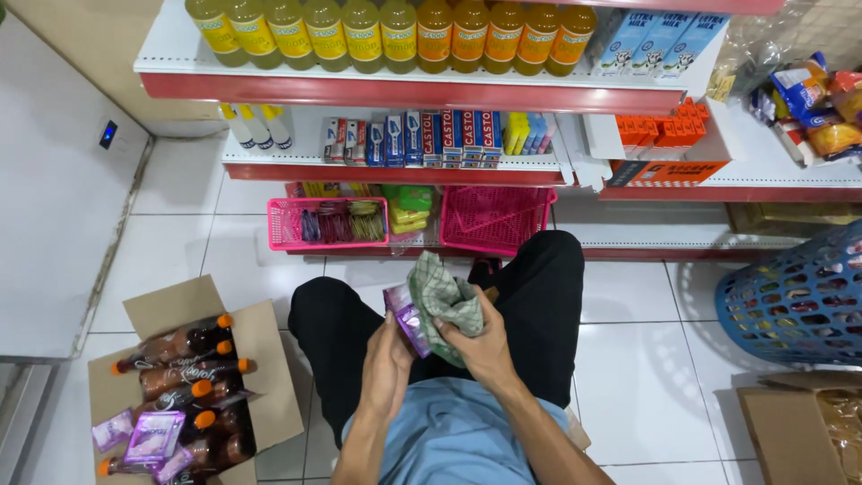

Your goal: Cleaning and organizing sachets of laundry softener in a grocery store.

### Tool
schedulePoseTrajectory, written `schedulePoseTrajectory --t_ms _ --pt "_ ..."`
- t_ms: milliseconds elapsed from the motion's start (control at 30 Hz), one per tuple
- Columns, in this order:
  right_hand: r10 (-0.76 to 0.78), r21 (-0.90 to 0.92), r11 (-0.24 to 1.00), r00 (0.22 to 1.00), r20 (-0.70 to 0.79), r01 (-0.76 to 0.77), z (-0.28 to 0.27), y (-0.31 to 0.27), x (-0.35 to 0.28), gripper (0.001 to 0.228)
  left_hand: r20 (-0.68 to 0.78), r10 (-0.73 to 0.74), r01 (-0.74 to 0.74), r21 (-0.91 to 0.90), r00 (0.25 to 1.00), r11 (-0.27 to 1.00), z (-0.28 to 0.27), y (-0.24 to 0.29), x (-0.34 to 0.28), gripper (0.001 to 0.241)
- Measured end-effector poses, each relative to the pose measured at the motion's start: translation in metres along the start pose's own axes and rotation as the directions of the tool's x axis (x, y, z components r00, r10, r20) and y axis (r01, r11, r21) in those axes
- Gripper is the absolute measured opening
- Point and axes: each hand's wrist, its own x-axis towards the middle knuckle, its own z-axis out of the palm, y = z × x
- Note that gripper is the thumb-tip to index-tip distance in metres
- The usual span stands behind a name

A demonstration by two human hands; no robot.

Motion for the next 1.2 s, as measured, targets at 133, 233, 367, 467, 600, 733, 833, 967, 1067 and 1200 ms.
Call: schedulePoseTrajectory --t_ms 133,233,367,467,600,733,833,967,1067,1200 --pt "0.01 -0.036 0.999 1.0 -0.008 -0.01 -0.004 0.001 0.0 0.037 0.046 -0.03 0.032 -0.057 0.998 0.998 0.02 0.011 -0.009 0.047" --pt "-0.03 -0.221 0.975 0.999 0.029 0.036 -0.003 -0.017 0.0 0.048 0.064 -0.068 0.078 -0.182 0.996 0.98 0.019 0.011 -0.008 0.053" --pt "-0.274 -0.469 0.843 0.961 0.047 0.263 -0.008 -0.032 0.005 0.058 -0.018 -0.012 0.01 -0.118 1.0 0.993 0.019 0.016 0.001 0.044" --pt "-0.404 -0.558 0.759 0.915 -0.001 0.335 -0.01 -0.04 0.007 0.061 -0.05 -0.05 0.045 -0.091 0.998 0.995 0.025 0.017 0.001 0.048" --pt "-0.44 -0.673 0.588 0.876 0.198 0.448 0.015 -0.062 0.0 0.082 0.048 -0.189 0.195 -0.303 0.981 0.933 0.019 -0.004 0.003 0.054" --pt "-0.348 -0.678 0.547 0.87 0.35 0.491 0.012 -0.037 -0.009 0.09 0.092 -0.084 0.113 -0.37 0.992 0.922 0.009 0.009 0.012 0.056" --pt "-0.302 -0.665 0.564 0.872 0.385 0.489 0.006 -0.026 -0.022 0.087 0.064 -0.086 0.107 -0.504 0.994 0.857 -0.001 0.014 0.011 0.057" --pt "-0.285 -0.722 0.511 0.884 0.37 0.467 0.006 -0.035 -0.012 0.086 0.294 0.028 0.11 -0.442 0.956 0.89 0.009 -0.007 0.002 0.06" --pt "-0.311 -0.704 0.529 0.881 0.357 0.473 0.011 -0.055 0.007 0.085 0.161 -0.044 0.089 -0.283 0.986 0.955 0.029 0.0 0.001 0.062" --pt "-0.317 -0.681 0.505 0.848 0.425 0.53 0.007 -0.039 -0.003 0.074 0.234 -0.022 0.094 -0.3 0.972 0.949 0.021 0.014 0.004 0.065"
